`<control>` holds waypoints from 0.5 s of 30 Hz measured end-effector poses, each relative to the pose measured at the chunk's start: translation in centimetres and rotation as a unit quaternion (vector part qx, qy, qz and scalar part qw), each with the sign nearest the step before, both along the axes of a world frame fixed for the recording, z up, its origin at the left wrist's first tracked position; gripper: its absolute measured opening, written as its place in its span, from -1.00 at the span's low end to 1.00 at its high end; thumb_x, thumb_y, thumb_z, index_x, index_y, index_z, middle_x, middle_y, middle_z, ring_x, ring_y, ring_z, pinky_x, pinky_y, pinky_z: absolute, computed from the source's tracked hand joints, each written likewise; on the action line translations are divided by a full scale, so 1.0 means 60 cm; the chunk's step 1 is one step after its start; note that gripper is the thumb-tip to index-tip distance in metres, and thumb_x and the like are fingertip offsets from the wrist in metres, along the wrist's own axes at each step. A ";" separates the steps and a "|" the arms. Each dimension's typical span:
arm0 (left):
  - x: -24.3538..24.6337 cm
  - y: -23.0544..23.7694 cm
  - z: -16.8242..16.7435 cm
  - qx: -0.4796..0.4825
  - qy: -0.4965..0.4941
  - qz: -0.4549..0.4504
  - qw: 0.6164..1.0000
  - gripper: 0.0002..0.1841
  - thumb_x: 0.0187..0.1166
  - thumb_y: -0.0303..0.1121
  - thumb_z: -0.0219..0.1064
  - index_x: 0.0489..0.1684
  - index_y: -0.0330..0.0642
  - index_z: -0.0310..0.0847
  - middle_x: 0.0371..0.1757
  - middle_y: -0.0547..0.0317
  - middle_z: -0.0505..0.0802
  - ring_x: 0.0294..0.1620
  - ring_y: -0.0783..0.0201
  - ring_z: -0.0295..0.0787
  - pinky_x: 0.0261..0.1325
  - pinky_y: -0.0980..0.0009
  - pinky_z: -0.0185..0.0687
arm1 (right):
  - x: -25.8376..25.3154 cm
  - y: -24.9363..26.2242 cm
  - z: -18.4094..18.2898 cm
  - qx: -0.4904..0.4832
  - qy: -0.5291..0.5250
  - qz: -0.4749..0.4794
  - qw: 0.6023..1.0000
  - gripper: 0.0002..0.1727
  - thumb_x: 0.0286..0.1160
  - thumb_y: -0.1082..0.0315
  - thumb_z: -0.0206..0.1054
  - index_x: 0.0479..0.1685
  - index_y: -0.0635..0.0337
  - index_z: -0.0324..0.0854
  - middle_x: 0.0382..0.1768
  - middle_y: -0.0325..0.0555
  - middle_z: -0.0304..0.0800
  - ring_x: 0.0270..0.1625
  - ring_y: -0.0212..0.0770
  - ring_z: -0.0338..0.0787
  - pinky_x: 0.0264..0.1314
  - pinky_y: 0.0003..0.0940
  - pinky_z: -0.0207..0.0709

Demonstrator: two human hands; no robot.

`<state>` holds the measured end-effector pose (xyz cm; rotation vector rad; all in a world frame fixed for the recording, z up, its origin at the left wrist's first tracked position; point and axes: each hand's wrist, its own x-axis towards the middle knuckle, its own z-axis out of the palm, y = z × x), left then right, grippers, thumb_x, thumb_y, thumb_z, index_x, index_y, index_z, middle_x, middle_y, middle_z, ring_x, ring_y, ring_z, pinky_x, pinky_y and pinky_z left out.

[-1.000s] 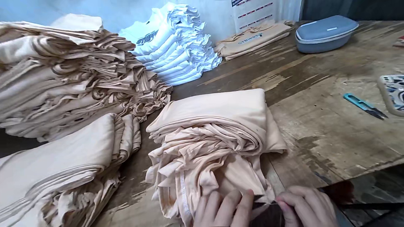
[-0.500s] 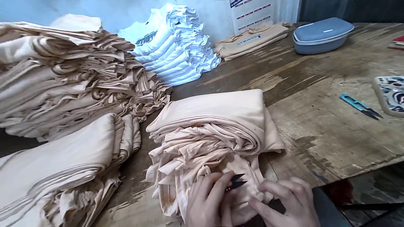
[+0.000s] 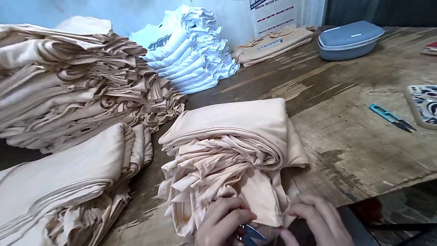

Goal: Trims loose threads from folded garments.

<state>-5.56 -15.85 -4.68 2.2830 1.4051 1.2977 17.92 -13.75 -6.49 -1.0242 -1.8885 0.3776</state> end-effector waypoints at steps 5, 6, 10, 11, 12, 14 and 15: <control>0.003 0.011 0.013 -0.039 -0.118 0.022 0.992 -0.88 0.58 -0.47 0.39 -0.06 -0.22 0.81 -0.16 0.28 0.90 -0.20 0.55 0.80 -0.12 0.59 0.77 | -0.063 0.043 -0.011 -0.069 0.312 0.137 0.937 -0.77 0.59 0.62 0.24 0.13 0.32 0.64 -0.10 -0.22 0.87 -0.07 -0.43 0.86 0.01 -0.46 0.81; 0.004 0.013 0.017 -0.058 -0.145 0.027 0.987 -0.84 0.58 -0.51 0.37 0.02 -0.26 0.77 -0.17 0.30 0.90 -0.26 0.56 0.79 -0.19 0.61 0.75 | -0.068 0.051 -0.009 -0.068 0.303 0.149 0.939 -0.76 0.65 0.50 0.28 0.22 0.33 0.59 -0.09 -0.20 0.81 -0.08 -0.43 0.82 -0.03 -0.47 0.78; 0.010 0.022 0.027 -0.100 -0.197 0.053 0.974 -0.74 0.57 -0.55 0.34 0.19 -0.28 0.68 -0.33 0.34 0.87 -0.44 0.51 0.74 -0.41 0.57 0.68 | -0.072 0.052 -0.016 0.110 0.039 0.048 0.992 -0.52 0.48 -0.06 0.51 0.35 -0.17 0.69 0.04 -0.10 0.69 -0.05 -0.32 0.69 -0.01 -0.42 0.60; 0.012 0.023 0.028 -0.105 -0.203 0.054 0.972 -0.73 0.56 -0.55 0.35 0.19 -0.27 0.68 -0.34 0.34 0.86 -0.46 0.50 0.73 -0.43 0.57 0.66 | -0.066 0.048 -0.024 0.169 0.017 0.012 0.985 -0.70 0.51 0.07 0.49 0.19 -0.24 0.79 -0.05 -0.19 0.77 -0.08 -0.30 0.70 0.11 -0.31 0.47; 0.014 0.023 0.029 -0.111 -0.207 0.050 0.971 -0.73 0.55 -0.54 0.37 0.19 -0.27 0.67 -0.35 0.35 0.87 -0.47 0.51 0.73 -0.44 0.57 0.66 | -0.053 0.044 -0.035 0.206 0.031 -0.004 0.978 -0.83 0.55 0.14 0.46 0.04 -0.25 0.81 -0.15 -0.31 0.81 -0.12 -0.35 0.68 0.27 -0.27 0.36; 0.020 0.024 0.026 -0.116 -0.214 0.031 0.969 -0.73 0.56 -0.51 0.40 0.20 -0.28 0.69 -0.36 0.34 0.87 -0.48 0.54 0.70 -0.44 0.58 0.63 | -0.026 0.038 -0.052 0.230 0.094 -0.001 0.969 -0.92 0.64 0.21 0.37 -0.10 -0.15 0.77 -0.27 -0.39 0.69 -0.15 -0.45 0.62 0.44 -0.33 0.26; 0.024 0.025 0.022 -0.112 -0.215 0.027 0.970 -0.75 0.57 -0.50 0.39 0.17 -0.27 0.71 -0.36 0.32 0.86 -0.47 0.53 0.70 -0.43 0.58 0.64 | -0.019 0.034 -0.058 0.228 0.115 0.003 0.967 -0.93 0.64 0.20 0.34 -0.14 -0.12 0.73 -0.30 -0.39 0.65 -0.15 -0.47 0.61 0.43 -0.37 0.27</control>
